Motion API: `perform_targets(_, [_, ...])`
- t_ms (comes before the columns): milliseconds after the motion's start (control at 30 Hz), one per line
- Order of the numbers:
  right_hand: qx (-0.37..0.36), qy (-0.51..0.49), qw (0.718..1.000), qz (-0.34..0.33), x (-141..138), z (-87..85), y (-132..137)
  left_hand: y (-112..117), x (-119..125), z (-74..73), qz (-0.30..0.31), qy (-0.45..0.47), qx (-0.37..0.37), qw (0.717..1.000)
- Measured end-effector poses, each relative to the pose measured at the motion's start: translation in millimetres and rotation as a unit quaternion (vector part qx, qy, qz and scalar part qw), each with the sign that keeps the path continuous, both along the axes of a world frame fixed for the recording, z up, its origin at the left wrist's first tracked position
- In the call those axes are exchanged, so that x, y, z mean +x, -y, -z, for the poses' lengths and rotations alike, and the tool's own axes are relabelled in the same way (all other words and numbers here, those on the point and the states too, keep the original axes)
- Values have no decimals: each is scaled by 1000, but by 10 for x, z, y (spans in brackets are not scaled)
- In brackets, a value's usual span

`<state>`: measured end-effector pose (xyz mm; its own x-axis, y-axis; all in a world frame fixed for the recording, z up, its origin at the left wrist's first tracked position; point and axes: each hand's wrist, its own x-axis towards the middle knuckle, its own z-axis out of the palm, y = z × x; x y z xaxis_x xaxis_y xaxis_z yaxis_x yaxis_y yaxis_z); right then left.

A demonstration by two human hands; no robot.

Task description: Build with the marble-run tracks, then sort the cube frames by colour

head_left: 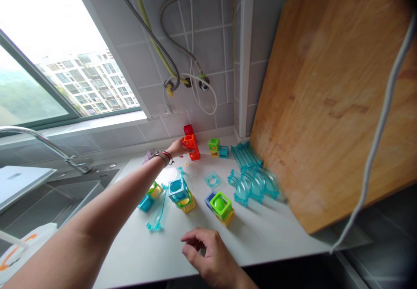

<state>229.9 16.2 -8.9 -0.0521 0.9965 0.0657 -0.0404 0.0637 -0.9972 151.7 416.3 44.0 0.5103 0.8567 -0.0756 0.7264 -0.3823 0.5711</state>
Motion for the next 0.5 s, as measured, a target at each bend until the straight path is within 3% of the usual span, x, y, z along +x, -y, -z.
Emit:
perform_targets(267, [-5,5,1000,1,3,0,-12,-89,-139,76,65,-35,98,992])
perform_targets(500, [-2,18,1000,5,1,-23,-14,-207,-311,110,55,-148,173,972])
